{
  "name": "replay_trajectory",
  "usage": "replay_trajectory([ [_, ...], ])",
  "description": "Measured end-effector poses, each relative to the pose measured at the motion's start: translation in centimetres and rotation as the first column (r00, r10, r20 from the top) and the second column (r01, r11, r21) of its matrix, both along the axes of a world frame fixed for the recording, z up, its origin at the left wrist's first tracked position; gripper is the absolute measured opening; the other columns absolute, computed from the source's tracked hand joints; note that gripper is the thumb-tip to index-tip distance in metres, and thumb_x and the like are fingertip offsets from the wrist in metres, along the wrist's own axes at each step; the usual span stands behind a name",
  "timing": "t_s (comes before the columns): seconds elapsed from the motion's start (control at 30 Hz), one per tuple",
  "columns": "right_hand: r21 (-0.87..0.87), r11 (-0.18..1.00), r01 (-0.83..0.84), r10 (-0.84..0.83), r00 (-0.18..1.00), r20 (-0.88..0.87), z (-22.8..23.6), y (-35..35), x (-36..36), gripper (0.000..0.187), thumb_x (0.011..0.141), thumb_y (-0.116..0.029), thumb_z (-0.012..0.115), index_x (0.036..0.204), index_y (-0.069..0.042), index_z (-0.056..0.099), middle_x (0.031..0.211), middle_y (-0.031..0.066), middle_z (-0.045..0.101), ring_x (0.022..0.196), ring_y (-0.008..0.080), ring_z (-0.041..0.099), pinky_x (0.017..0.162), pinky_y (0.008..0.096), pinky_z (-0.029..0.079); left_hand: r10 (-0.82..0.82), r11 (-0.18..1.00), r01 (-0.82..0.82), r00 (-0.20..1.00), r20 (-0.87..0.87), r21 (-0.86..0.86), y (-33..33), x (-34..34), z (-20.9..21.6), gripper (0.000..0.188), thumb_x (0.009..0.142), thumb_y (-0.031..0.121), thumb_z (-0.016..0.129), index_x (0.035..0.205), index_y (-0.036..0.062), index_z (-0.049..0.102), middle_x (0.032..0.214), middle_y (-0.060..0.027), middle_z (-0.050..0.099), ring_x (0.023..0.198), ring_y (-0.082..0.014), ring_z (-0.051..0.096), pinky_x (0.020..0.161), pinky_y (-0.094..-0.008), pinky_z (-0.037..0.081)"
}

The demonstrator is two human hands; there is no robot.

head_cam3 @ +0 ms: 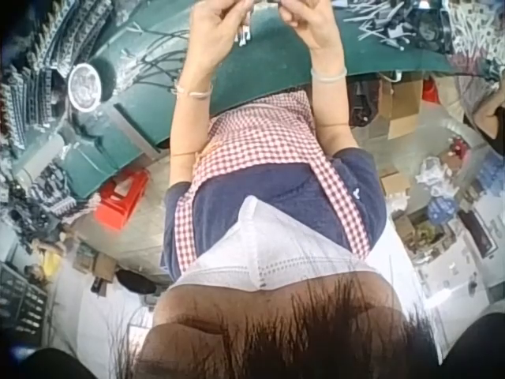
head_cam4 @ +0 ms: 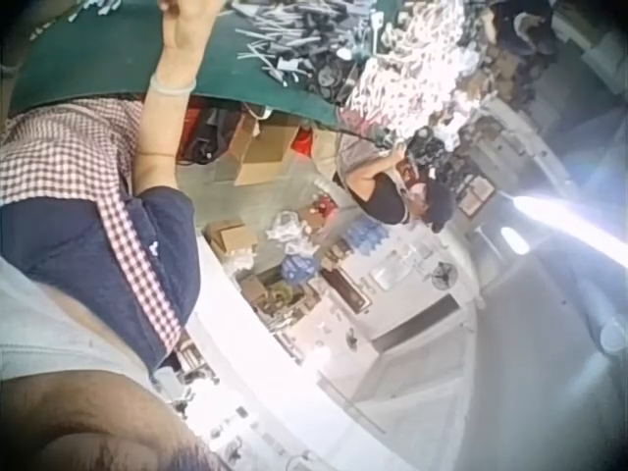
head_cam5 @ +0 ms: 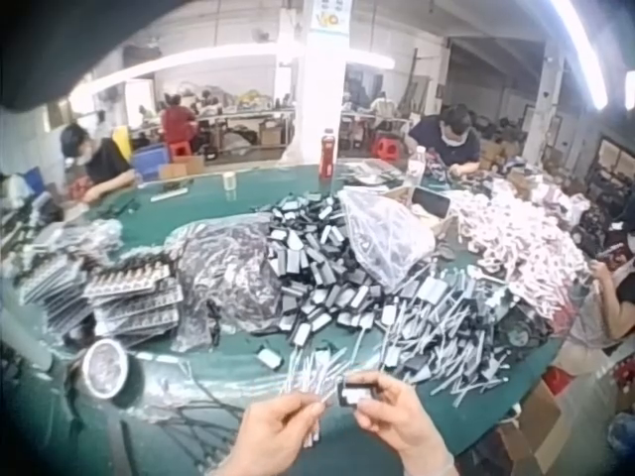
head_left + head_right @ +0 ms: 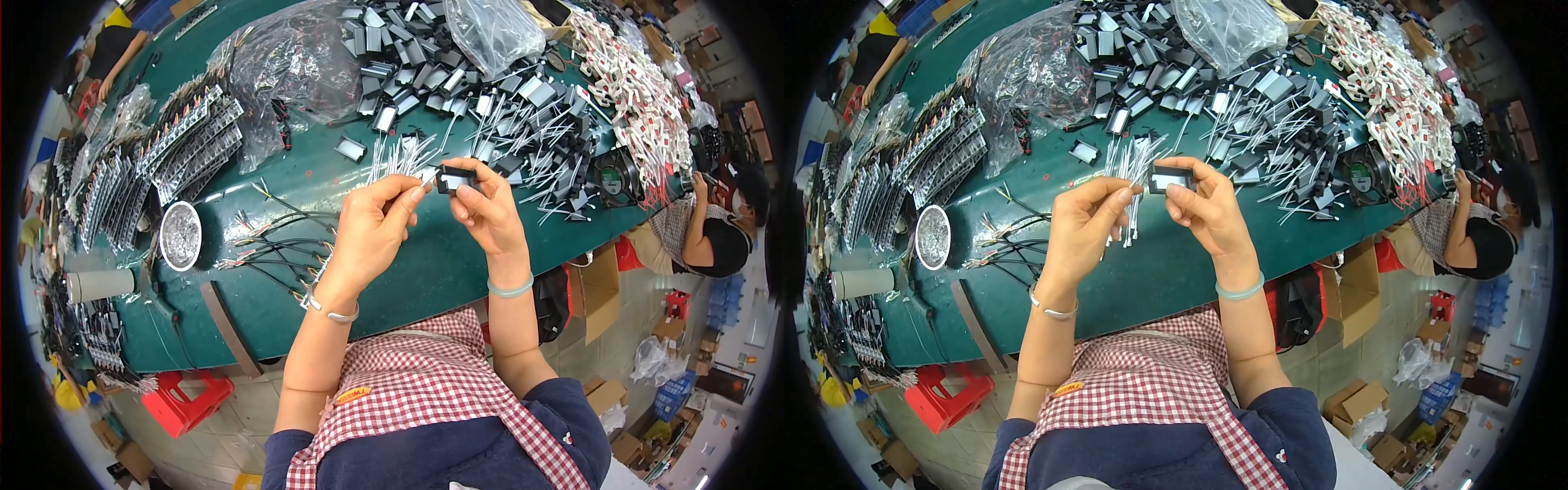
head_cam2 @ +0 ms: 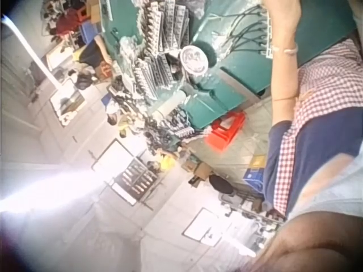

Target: The person inserts multiple white wires into small black plastic housing units by hand, assembling electronic components at a factory workbench.

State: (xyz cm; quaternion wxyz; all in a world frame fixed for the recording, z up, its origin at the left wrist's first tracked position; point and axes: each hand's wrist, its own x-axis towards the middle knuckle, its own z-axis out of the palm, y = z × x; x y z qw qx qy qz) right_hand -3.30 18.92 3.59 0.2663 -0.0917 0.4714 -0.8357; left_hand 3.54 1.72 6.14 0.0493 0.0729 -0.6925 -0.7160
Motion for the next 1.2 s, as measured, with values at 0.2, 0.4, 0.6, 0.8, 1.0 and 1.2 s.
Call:
replay_trajectory([
  [0.2,0.020,0.999,-0.037,0.038,0.999,-0.029,0.7,0.3,0.5,0.034,0.084,-0.008,0.068,0.114,0.005,0.058,0.077,0.0027,0.059,0.060,0.0066,0.053,0.047,0.0173,0.038,0.021,0.989,-0.025,1.000,-0.023,-0.148,0.0,0.6,0.7,0.016,0.091,0.010,0.063,0.098,-0.0029,0.069,0.069,0.0039,0.057,0.059,-0.0021,0.044,0.049,-0.0189,0.032],
  [0.4,0.045,0.997,-0.060,0.062,0.997,-0.046,0.8,0.3,0.1,0.034,0.082,-0.007,0.069,0.112,0.005,0.059,0.077,0.0029,0.059,0.061,0.0073,0.055,0.048,0.0173,0.039,0.002,0.985,-0.006,1.000,-0.023,-0.171,-0.2,0.1,0.7,0.016,0.090,0.009,0.063,0.098,-0.0037,0.068,0.071,0.0035,0.059,0.060,-0.0023,0.045,0.051,-0.0195,0.035],
  [0.6,0.277,0.956,-0.099,0.153,0.971,-0.181,1.2,0.3,-0.4,0.035,0.079,-0.005,0.071,0.112,0.000,0.062,0.080,0.0039,0.061,0.063,0.0078,0.055,0.052,0.0198,0.042,-0.034,0.868,0.014,0.999,-0.031,-0.496,-1.5,0.3,1.4,0.015,0.087,0.011,0.064,0.095,-0.0002,0.070,0.073,-0.0092,0.067,0.063,-0.0122,0.060,0.057,-0.0278,0.046],
  [0.8,0.548,0.835,0.046,0.346,0.730,-0.589,1.2,2.9,-0.9,0.032,0.074,-0.003,0.069,0.104,0.003,0.060,0.099,0.0080,0.061,0.087,0.0138,0.058,0.068,0.0241,0.048,-0.212,0.801,0.117,0.973,-0.096,-0.587,-1.1,0.0,0.2,0.016,0.080,0.017,0.060,0.073,0.0032,0.065,0.072,-0.0209,0.062,0.068,-0.0387,0.062,0.064,-0.0459,0.049],
  [1.0,0.609,0.780,-0.146,0.450,0.806,-0.384,0.6,1.1,-0.4,0.036,0.075,-0.008,0.071,0.108,0.001,0.059,0.090,0.0044,0.056,0.064,0.0058,0.050,0.050,0.0179,0.036,-0.146,0.916,0.088,0.982,-0.119,-0.391,-2.0,1.2,-0.9,0.022,0.077,0.011,0.069,0.077,-0.0092,0.062,0.065,-0.0173,0.063,0.060,-0.0292,0.064,0.056,-0.0371,0.050],
  [1.2,0.265,0.959,0.100,0.058,0.846,-0.530,0.2,-2.1,1.3,0.026,0.081,-0.004,0.064,0.106,-0.002,0.058,0.133,0.0124,0.047,0.101,0.0158,0.052,0.084,0.0276,0.044,-0.164,0.981,0.147,0.977,0.138,0.126,-2.3,1.3,-1.0,0.023,0.085,0.011,0.066,0.078,-0.0091,0.056,0.064,-0.0132,0.063,0.047,-0.0155,0.062,0.038,-0.0263,0.047],
])
